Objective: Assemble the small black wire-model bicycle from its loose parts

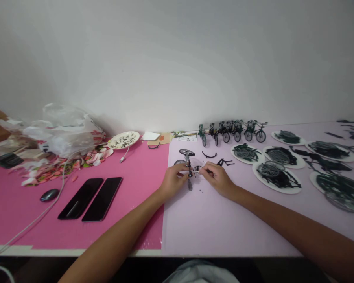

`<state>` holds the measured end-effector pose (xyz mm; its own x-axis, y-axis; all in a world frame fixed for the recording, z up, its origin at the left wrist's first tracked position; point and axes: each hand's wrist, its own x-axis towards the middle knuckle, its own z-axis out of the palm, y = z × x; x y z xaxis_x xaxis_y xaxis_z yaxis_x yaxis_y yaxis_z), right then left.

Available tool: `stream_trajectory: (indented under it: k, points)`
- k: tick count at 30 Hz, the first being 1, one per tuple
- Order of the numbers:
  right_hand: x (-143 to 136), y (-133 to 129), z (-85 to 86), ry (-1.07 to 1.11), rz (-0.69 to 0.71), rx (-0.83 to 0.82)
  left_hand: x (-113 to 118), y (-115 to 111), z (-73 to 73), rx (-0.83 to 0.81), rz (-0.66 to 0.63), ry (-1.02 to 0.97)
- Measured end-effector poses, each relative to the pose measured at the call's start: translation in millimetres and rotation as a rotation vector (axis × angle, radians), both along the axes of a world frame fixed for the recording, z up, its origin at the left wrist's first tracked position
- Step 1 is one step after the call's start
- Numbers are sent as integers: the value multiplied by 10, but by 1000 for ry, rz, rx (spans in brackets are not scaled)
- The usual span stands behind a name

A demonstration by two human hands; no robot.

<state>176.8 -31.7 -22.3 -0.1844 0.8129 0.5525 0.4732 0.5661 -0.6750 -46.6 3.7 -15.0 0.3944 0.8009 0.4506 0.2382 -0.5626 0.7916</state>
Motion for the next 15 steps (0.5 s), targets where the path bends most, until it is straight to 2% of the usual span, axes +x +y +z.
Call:
stream_trajectory:
  k: [6, 15]
  points:
    - [7, -32, 26, 17, 40, -69, 1, -7, 7, 31, -17, 37]
    - [18, -15, -66, 61, 57, -149, -15, -4, 22, 63, -6, 66]
